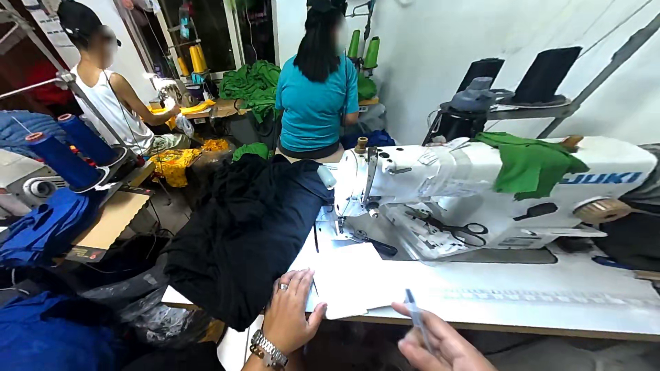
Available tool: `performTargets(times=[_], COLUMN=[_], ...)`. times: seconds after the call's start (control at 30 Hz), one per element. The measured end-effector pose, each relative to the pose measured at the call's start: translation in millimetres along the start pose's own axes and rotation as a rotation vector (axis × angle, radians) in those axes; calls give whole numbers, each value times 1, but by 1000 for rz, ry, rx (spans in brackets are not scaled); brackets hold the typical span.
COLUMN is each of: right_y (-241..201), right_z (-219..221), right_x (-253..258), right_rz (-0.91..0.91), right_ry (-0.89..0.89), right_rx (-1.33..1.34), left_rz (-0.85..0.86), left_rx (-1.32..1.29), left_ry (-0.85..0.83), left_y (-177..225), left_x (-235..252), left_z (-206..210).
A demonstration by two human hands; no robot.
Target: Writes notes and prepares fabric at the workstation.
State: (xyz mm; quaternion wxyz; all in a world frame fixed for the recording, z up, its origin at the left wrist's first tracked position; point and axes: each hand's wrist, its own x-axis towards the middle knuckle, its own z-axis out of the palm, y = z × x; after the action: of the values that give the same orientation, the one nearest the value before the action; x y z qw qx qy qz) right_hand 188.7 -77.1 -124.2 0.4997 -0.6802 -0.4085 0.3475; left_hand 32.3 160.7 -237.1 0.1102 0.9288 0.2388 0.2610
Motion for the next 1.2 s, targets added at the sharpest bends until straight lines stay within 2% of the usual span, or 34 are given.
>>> performTargets(times=[0.1,0.3,0.37,0.5,0.9,1.03,1.1,1.2], right_y=[7,3,1,3,36,41,35,37], right_z=[18,48,54,55,38,36,31,18], right_x=[29,97,113,129,123,124,119,116], right_rz=[28,-195,-149,90,-187,-277,-184,32], right_ry=[154,368,303,73,206,381,465,448], right_rx=[-133,-616,-751,-986,-894,-903,-932,-885], left_rz=[17,25,21,22,30,43,48,53], left_rx=[-30,-55,-58,-66,-86,-122,-149,-224], left_ry=[-5,5,-5,-15,10,25,28,-1], left_y=[-1,0,0,2,4,3,3,3], left_x=[0,0,0,0,0,0,0,1], left_z=[-1,-3,-3,-3,-3,-3,-4,-9])
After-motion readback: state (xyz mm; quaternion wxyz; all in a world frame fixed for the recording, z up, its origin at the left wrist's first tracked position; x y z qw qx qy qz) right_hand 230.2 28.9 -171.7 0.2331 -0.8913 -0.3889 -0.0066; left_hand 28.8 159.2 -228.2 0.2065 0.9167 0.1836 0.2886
